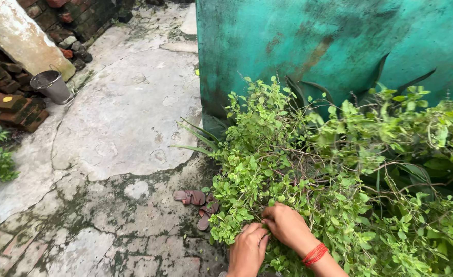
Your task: The person picks leaves from a green leafy plant by hand, selecting them one at a time and pulling them off the stems.
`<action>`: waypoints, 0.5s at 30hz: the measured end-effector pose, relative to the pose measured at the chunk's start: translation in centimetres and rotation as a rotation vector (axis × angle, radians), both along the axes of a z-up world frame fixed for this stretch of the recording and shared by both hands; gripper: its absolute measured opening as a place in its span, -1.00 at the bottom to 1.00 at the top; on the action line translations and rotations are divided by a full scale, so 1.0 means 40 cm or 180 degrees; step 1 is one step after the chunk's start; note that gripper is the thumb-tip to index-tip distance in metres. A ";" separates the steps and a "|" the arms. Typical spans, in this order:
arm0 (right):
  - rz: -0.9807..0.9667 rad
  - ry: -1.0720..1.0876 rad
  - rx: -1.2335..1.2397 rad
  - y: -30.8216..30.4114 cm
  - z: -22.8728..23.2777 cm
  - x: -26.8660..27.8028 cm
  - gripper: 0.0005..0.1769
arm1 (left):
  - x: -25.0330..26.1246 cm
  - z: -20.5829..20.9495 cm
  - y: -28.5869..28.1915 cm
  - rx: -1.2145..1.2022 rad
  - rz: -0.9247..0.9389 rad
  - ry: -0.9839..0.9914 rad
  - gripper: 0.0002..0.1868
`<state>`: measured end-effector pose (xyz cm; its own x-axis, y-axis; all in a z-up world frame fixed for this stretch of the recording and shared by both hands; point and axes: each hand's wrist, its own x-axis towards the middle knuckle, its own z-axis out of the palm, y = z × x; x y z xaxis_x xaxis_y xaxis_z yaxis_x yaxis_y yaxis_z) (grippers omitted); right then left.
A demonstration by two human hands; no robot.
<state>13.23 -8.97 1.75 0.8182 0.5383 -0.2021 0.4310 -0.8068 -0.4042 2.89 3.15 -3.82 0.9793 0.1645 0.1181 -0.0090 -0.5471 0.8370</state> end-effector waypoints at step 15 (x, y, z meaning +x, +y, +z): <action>-0.1058 -0.0018 0.0911 -0.018 0.040 0.023 -0.82 | -0.024 0.016 -0.011 -0.0269 -0.0201 -0.0254 -0.88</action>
